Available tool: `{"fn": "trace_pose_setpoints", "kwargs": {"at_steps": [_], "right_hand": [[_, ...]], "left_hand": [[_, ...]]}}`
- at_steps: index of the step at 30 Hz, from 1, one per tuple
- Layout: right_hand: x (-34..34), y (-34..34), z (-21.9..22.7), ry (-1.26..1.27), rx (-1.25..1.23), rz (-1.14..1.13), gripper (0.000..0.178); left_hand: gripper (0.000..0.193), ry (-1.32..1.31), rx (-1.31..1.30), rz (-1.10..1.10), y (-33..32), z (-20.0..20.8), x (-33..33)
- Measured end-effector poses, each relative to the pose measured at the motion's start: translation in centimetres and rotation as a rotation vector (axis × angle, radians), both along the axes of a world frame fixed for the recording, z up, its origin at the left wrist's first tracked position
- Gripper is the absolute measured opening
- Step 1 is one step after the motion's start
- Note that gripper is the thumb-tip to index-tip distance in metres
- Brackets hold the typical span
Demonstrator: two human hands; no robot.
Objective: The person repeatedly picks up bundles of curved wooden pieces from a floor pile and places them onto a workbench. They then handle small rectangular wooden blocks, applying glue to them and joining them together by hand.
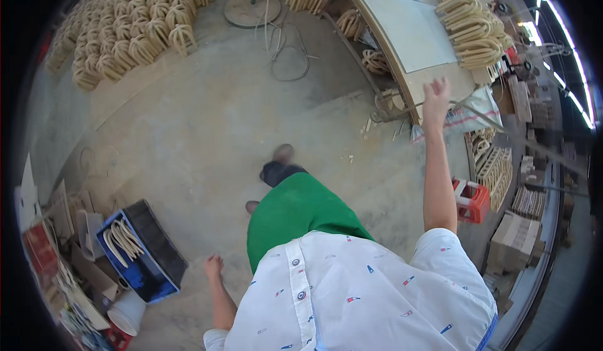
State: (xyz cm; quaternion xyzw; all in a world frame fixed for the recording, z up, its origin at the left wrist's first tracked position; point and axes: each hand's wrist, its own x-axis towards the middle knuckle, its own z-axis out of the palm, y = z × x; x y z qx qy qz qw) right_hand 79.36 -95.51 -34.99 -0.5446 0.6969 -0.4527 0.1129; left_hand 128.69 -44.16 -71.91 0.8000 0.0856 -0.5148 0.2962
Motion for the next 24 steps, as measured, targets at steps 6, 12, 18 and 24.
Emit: {"fn": "trace_pose_setpoints", "kwargs": {"at_steps": [6, 12, 18, 24], "right_hand": [[3.7, -6.3, -12.1, 0.056, 0.373, 0.056, 0.062], [4.6, -11.5, -23.6, 0.192, 0.705, 0.042, 0.06], [-0.9, -17.0, -33.6, 0.292, 0.853, 0.04, 0.055], [-7.4, -25.8, -42.1, 0.101, 0.956, -0.156, 0.057]], "left_hand": [[0.035, -0.061, -0.376, -0.169, -21.6, 7.8, -0.3], [0.039, 0.076, -0.207, -0.299, -27.3, 5.3, -0.3], [0.032, 0.187, -0.077, -0.562, -36.6, 1.4, -0.9], [0.026, 0.182, -0.346, -0.929, -61.1, -11.6, -1.8]]}}
